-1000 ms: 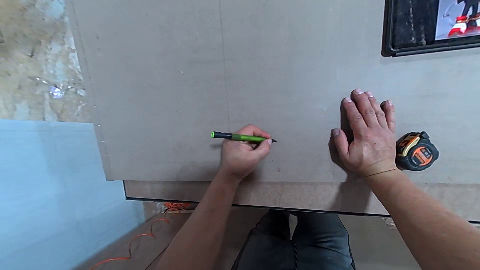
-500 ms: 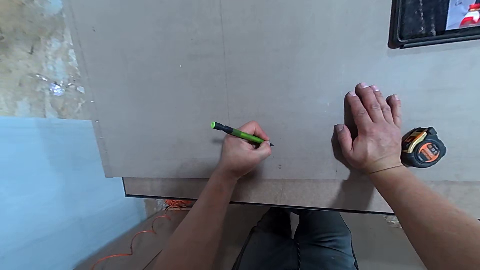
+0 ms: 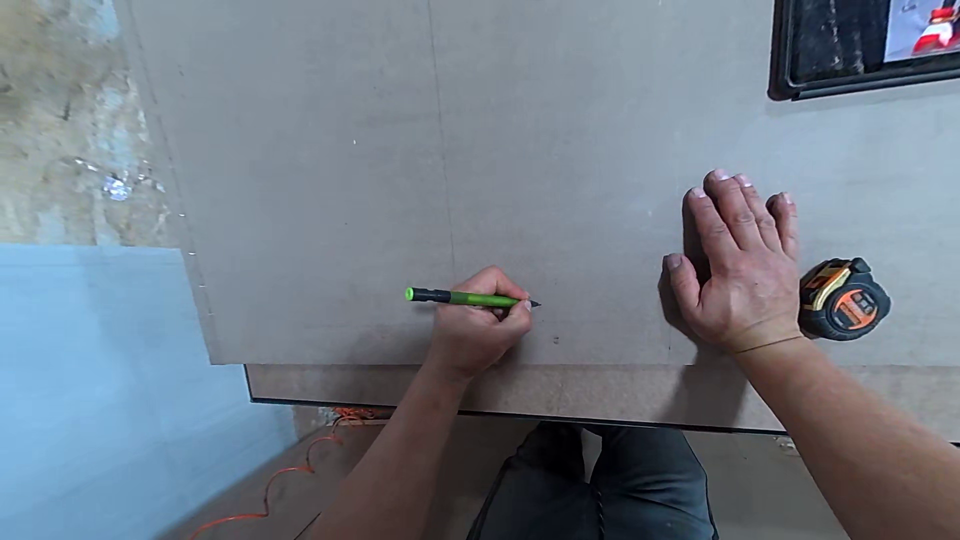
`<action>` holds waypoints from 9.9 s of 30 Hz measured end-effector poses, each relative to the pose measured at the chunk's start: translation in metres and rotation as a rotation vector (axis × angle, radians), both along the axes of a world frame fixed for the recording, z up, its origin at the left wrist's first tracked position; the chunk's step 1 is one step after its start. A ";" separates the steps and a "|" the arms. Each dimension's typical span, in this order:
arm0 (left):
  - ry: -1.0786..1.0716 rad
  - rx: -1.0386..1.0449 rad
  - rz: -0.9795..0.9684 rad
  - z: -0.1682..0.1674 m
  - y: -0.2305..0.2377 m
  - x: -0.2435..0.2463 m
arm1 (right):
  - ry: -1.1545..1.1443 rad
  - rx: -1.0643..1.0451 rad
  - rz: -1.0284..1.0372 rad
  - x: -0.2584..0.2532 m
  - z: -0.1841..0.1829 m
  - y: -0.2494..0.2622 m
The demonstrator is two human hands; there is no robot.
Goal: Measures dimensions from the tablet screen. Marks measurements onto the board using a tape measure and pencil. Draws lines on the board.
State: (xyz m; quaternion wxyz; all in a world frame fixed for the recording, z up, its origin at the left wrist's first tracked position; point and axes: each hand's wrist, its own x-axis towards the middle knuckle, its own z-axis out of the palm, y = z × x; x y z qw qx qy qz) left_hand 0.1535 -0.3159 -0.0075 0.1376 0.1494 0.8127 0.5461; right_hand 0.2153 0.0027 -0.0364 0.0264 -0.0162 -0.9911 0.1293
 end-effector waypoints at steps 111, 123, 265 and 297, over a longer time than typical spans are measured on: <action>0.018 -0.064 -0.019 -0.001 -0.007 0.005 | 0.025 0.015 0.006 0.000 -0.002 0.000; 0.036 -0.028 -0.011 -0.003 -0.006 0.004 | -0.003 0.013 0.005 0.000 0.000 0.000; -0.048 0.051 -0.150 -0.008 0.009 -0.032 | -0.033 -0.015 0.004 -0.004 -0.001 0.002; -0.007 0.030 -0.322 -0.005 0.003 -0.039 | -0.057 0.001 -0.027 -0.003 0.000 0.000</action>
